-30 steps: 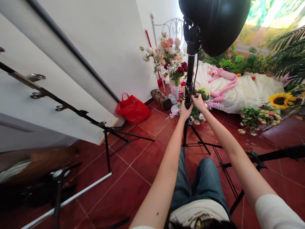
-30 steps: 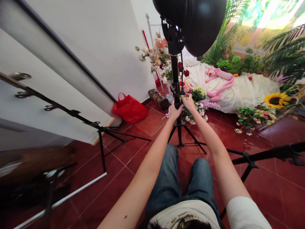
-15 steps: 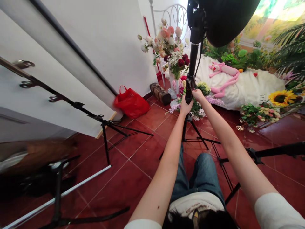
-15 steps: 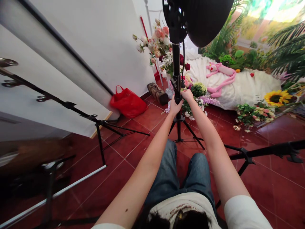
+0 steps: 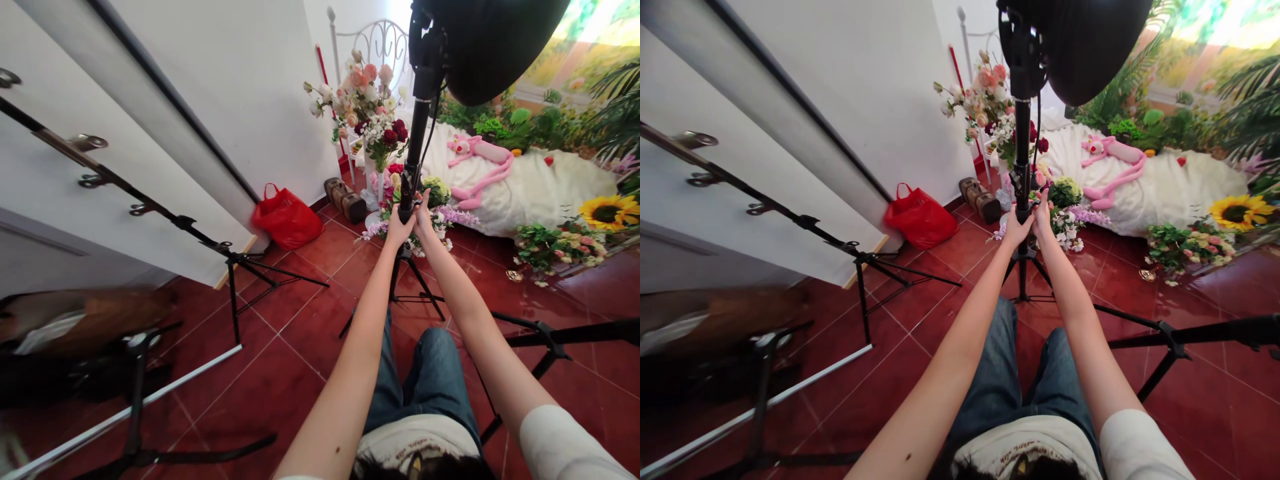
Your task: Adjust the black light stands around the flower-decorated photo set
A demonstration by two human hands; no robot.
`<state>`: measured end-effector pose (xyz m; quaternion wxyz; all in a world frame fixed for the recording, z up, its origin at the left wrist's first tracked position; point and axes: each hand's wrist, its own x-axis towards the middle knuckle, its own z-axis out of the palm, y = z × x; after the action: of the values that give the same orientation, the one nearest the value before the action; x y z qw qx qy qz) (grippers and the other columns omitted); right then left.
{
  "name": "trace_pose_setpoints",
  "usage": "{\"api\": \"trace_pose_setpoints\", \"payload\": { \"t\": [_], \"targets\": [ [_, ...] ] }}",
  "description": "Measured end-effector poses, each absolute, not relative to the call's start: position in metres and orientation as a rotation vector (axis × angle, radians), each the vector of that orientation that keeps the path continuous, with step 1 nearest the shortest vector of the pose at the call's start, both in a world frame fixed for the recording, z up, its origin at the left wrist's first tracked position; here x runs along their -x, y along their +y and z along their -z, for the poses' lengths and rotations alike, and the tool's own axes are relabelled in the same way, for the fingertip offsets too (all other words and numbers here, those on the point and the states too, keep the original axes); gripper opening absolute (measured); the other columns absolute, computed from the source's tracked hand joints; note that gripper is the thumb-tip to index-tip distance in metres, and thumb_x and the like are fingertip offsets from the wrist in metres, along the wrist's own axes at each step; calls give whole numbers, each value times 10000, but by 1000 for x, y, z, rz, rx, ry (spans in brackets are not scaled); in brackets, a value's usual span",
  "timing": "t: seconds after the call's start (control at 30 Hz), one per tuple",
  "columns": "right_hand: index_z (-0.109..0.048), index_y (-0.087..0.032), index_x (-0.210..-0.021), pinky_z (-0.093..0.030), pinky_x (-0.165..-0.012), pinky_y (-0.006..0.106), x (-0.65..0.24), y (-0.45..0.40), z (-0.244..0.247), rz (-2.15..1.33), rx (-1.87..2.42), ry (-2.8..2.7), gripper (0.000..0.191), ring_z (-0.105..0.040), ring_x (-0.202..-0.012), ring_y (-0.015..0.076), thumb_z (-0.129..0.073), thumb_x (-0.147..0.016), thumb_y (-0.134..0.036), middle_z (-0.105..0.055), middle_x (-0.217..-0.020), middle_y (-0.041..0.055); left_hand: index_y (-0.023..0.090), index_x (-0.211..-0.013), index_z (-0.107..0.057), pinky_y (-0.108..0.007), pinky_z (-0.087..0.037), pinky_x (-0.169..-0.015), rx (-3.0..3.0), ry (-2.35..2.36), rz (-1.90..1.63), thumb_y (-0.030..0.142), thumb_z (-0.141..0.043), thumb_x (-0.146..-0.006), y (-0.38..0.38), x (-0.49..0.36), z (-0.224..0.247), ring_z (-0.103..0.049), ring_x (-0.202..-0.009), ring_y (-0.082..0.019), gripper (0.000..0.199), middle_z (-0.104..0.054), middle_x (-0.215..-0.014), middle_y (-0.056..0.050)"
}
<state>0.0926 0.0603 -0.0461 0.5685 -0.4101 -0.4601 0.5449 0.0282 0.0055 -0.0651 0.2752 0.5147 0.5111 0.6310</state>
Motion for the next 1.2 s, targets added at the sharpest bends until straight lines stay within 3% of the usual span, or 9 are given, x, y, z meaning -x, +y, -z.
{"api": "trace_pose_setpoints", "payload": {
  "t": [0.27, 0.43, 0.57, 0.67, 0.83, 0.97, 1.2],
  "targets": [
    [-573, -203, -915, -526, -649, 207, -86, 84, 56, -1138, 1091, -780, 412, -604, -693, 109, -515, -891, -610, -591, -716, -34, 209, -967, -475, -393, -533, -911, -1442, 1406, -1685, 165, -696, -778, 9, -25, 71, -659, -926, -206, 294, -657, -927, -45],
    [-549, -214, -797, -536, -619, 232, -86, 89, 52, -1094, 1266, -767, 402, -631, -697, 138, -606, -822, -610, -584, -661, -25, 212, -989, -479, -399, -532, -917, -1443, 1388, -1710, 216, -699, -794, 10, -25, 72, -652, -932, -208, 293, -659, -947, -51],
    [-474, -248, -710, -578, -654, 272, -87, 77, 42, -1251, 1272, -689, 349, -655, -707, 167, -662, -805, -526, -584, -616, -22, 215, -984, -476, -399, -530, -923, -1430, 1364, -1717, 216, -705, -790, 10, -25, 70, -649, -940, -207, 300, -662, -958, -52],
    [-449, -253, -725, -609, -743, 289, -107, 47, 38, -1422, 1153, -674, 261, -703, -778, 162, -607, -852, -417, -681, -727, 0, 221, -969, -477, -408, -534, -911, -1430, 1365, -1707, 256, -721, -788, 9, -25, 69, -649, -920, -208, 306, -655, -921, -43],
    [-582, -261, -871, -606, -913, 294, -191, -40, 46, -1634, 981, -704, 49, -737, -987, 129, -539, -848, -267, -765, -1056, 18, 227, -959, -461, -405, -526, -926, -1422, 1353, -1690, 217, -702, -792, 6, -25, 65, -655, -915, -199, 294, -662, -930, -39],
    [-660, -288, -934, -643, -858, 306, -278, -111, 64, -1561, 1131, -624, 166, -762, -931, 155, -584, -795, -237, -778, -980, 38, 231, -949, -451, -407, -523, -939, -1416, 1324, -1690, 173, -691, -788, 5, -25, 64, -658, -919, -194, 295, -663, -938, -39],
    [-700, -340, -903, -676, -742, 297, -387, -208, 97, -1305, 1313, -460, 219, -772, -800, 158, -561, -774, -231, -773, -851, 33, 223, -919, -484, -430, -518, -946, -1403, 1363, -1669, 301, -783, -750, 11, -23, 67, -640, -928, -215, 353, -629, -886, -35]
  ]
}}
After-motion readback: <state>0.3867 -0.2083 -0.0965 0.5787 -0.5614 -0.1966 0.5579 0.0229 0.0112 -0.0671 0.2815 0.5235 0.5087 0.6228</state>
